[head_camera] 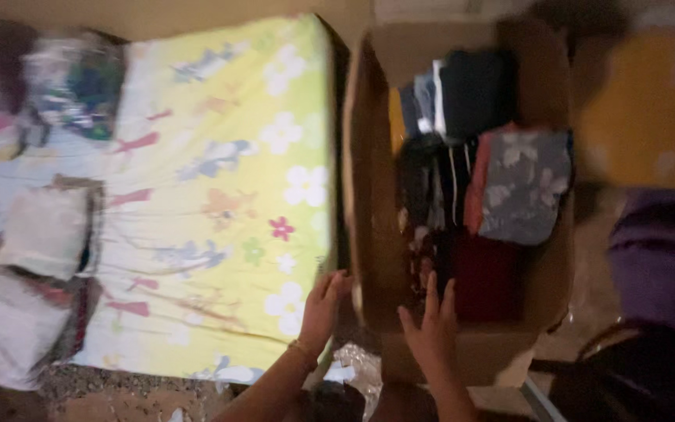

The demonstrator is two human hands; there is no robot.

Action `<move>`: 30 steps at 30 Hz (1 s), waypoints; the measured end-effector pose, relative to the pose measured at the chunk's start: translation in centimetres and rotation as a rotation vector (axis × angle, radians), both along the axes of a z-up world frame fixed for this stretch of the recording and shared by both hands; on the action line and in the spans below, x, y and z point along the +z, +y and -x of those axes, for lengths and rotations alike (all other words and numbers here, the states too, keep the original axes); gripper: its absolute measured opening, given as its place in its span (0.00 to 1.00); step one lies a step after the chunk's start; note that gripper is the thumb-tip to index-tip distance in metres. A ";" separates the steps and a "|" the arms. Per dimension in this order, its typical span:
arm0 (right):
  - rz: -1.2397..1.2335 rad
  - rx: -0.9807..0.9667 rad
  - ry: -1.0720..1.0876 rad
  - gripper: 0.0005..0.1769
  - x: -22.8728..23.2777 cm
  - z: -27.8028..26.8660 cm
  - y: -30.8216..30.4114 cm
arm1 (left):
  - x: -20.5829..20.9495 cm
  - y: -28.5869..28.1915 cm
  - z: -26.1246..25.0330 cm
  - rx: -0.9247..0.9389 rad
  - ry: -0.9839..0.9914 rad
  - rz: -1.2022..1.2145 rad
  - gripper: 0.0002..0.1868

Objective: The person picks up several pieces of folded clothing and bedding from a bed and places them one by one into a cardboard box.

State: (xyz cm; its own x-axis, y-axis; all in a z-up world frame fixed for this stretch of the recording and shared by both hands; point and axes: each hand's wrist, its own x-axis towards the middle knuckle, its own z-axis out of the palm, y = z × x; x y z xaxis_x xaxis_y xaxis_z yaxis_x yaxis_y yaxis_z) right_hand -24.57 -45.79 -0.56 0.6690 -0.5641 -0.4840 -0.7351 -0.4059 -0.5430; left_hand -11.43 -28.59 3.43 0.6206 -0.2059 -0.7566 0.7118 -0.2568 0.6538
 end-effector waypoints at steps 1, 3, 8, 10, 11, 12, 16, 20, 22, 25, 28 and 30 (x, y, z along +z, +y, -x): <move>-0.012 0.014 0.005 0.56 1.1 -0.6 1.1 | 0.4 1.0 -1.0 -0.014 -0.103 0.049 0.27; -0.073 0.026 0.007 0.56 2.8 -1.5 3.5 | 1.3 3.4 -2.6 -0.010 -0.218 0.121 0.27; 0.030 0.128 -0.214 0.56 4.7 -4.0 10.2 | 5.5 10.2 -5.7 -0.003 -0.275 0.239 0.25; 0.046 0.169 -0.250 0.56 6.1 -5.8 12.5 | 7.6 13.0 -6.7 -0.030 -0.249 0.199 0.26; 0.034 0.157 -0.268 0.56 7.1 -6.7 13.6 | 8.5 14.3 -7.3 -0.041 -0.238 0.179 0.26; 0.021 0.145 -0.286 0.56 8.4 -7.5 14.5 | 9.3 15.7 -7.8 -0.035 -0.225 0.182 0.26; -0.116 0.213 -0.392 0.53 13.8 -10.9 18.0 | 11.1 20.0 -8.9 0.059 -0.215 0.188 0.24; 0.011 0.313 -0.354 0.53 17.2 -13.0 20.4 | 11.4 22.3 -9.6 0.069 -0.214 0.203 0.22; 0.013 0.408 -0.449 0.54 18.2 -14.5 20.9 | 11.2 22.6 -9.1 0.126 -0.297 0.257 0.21; 0.051 0.589 -0.691 0.52 19.4 -16.4 21.7 | 10.3 22.3 -8.7 0.245 -0.349 0.328 0.20; -0.007 0.550 -0.595 0.56 20.7 -17.2 23.1 | 10.5 21.8 -8.4 0.302 -0.356 0.334 0.20; -0.032 0.546 -0.347 0.55 21.3 -17.6 23.7 | 11.6 22.3 -7.7 0.328 -0.356 0.314 0.20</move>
State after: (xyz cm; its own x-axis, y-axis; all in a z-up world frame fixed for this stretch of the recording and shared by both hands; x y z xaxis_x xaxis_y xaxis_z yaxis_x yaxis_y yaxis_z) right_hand -6.95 -22.08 20.76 0.9761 -0.0872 -0.1989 -0.2069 -0.6516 -0.7298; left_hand -3.77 -6.28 15.07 0.8953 -0.1404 -0.4228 0.4433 0.1858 0.8769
